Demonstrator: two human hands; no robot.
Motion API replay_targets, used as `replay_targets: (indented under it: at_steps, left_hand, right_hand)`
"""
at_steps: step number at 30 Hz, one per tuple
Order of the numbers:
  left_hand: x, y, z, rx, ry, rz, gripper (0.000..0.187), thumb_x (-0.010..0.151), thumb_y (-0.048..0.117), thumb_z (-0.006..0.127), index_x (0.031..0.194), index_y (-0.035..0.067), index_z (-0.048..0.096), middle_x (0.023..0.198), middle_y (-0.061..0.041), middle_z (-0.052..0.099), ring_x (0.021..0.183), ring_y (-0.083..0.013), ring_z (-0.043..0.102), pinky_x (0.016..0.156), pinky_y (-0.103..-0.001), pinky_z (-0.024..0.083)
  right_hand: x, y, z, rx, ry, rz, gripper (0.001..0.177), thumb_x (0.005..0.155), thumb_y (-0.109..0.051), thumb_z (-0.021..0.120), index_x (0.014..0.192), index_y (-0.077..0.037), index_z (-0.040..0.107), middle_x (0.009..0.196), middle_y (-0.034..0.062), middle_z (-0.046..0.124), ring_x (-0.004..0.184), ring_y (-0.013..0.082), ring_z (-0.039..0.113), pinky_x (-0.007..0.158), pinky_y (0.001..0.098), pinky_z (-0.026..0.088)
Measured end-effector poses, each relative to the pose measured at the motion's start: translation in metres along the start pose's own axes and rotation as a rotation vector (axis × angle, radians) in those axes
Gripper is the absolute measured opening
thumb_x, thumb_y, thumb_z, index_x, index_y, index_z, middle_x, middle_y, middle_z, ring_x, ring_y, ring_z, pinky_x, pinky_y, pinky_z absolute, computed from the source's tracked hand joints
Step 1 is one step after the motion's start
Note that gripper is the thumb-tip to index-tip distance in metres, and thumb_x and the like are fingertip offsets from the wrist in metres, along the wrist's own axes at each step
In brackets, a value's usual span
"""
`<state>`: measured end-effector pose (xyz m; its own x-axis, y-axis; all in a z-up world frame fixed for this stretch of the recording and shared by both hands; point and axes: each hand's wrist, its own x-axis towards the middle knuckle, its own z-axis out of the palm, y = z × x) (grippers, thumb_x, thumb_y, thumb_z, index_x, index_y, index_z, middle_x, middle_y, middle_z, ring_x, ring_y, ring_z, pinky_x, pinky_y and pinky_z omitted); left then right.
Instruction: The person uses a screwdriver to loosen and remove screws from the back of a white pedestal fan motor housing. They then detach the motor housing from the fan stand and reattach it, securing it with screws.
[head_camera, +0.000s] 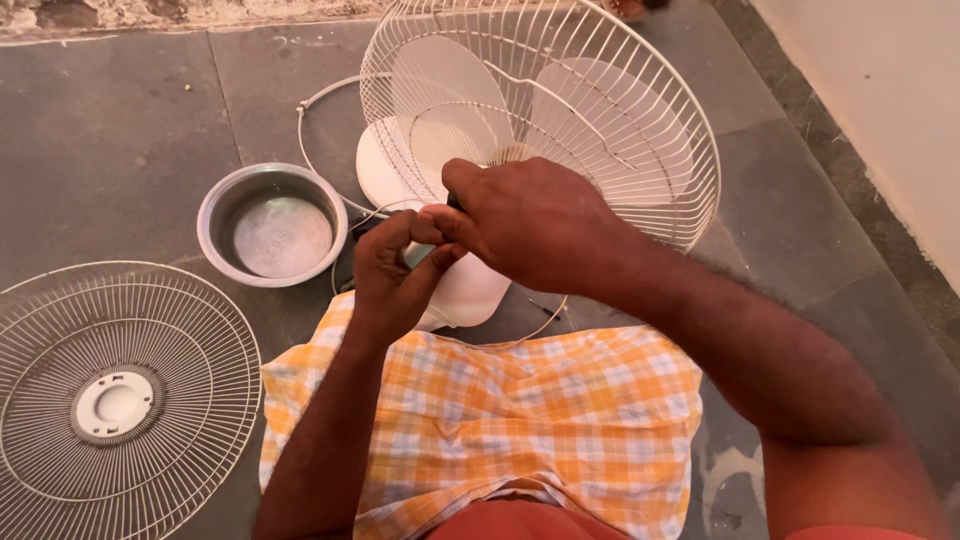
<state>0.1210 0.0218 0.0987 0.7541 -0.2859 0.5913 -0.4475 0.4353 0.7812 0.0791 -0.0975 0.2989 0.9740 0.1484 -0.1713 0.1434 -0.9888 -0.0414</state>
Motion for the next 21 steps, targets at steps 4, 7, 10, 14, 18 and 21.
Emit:
replay_targets:
  at_steps: [4, 7, 10, 14, 18, 21]
  left_hand:
    - [-0.005, -0.004, -0.008, -0.217, -0.041, -0.139, 0.013, 0.105, 0.004, 0.063, 0.116, -0.001, 0.068, 0.104, -0.004, 0.070, 0.095, -0.0073, 0.064, 0.084, -0.023, 0.053]
    - [-0.009, -0.004, -0.010, -0.264, -0.035, -0.156, 0.025, 0.113, 0.017, 0.054, 0.123, -0.001, 0.068, 0.106, -0.003, 0.071, 0.096, -0.0068, 0.064, 0.086, -0.023, 0.053]
    - [-0.009, -0.003, -0.007, -0.199, -0.022, -0.123, 0.030, 0.114, 0.021, 0.052, 0.125, -0.002, 0.067, 0.108, -0.004, 0.072, 0.099, -0.0076, 0.064, 0.089, -0.023, 0.053]
    - [-0.009, -0.005, -0.006, -0.217, -0.029, -0.102, 0.029, 0.114, 0.020, 0.052, 0.126, -0.003, 0.065, 0.111, -0.006, 0.072, 0.102, -0.0087, 0.065, 0.092, -0.024, 0.054]
    - [-0.010, -0.006, -0.006, -0.221, -0.035, -0.150, 0.027, 0.114, 0.018, 0.052, 0.126, -0.003, 0.065, 0.108, -0.005, 0.071, 0.097, -0.0077, 0.063, 0.086, -0.023, 0.053]
    - [-0.008, -0.003, -0.005, -0.224, -0.033, -0.140, 0.027, 0.114, 0.017, 0.053, 0.127, -0.003, 0.064, 0.107, -0.005, 0.069, 0.097, -0.0078, 0.061, 0.086, -0.024, 0.051]
  right_hand:
    - [-0.002, 0.003, -0.006, -0.015, -0.060, -0.019, 0.042, 0.102, -0.050, 0.048, 0.099, -0.009, 0.055, 0.078, 0.0112, 0.070, 0.079, 0.0361, 0.068, 0.067, 0.0519, 0.050]
    - [-0.004, 0.004, -0.009, -0.053, -0.102, -0.015, 0.041, 0.101, -0.050, 0.051, 0.098, -0.009, 0.053, 0.080, 0.0115, 0.070, 0.080, 0.0353, 0.069, 0.069, 0.0513, 0.051]
    - [-0.006, 0.004, -0.011, -0.034, -0.014, -0.144, 0.038, 0.098, -0.045, 0.058, 0.097, -0.008, 0.053, 0.086, 0.0102, 0.070, 0.083, 0.0352, 0.069, 0.066, 0.0514, 0.050]
    - [-0.008, 0.004, -0.013, -0.102, -0.016, -0.190, 0.031, 0.100, -0.039, 0.057, 0.099, -0.008, 0.054, 0.088, 0.0105, 0.068, 0.081, 0.0335, 0.069, 0.063, 0.0496, 0.051]
    - [-0.003, 0.003, -0.017, -0.147, -0.090, -0.168, 0.027, 0.100, -0.035, 0.057, 0.099, -0.008, 0.055, 0.084, 0.0097, 0.067, 0.080, 0.0323, 0.068, 0.064, 0.0494, 0.051]
    - [0.000, 0.000, -0.020, -0.166, -0.151, -0.175, 0.019, 0.099, -0.027, 0.059, 0.100, -0.008, 0.058, 0.083, 0.0093, 0.068, 0.079, 0.0298, 0.069, 0.065, 0.0480, 0.052]
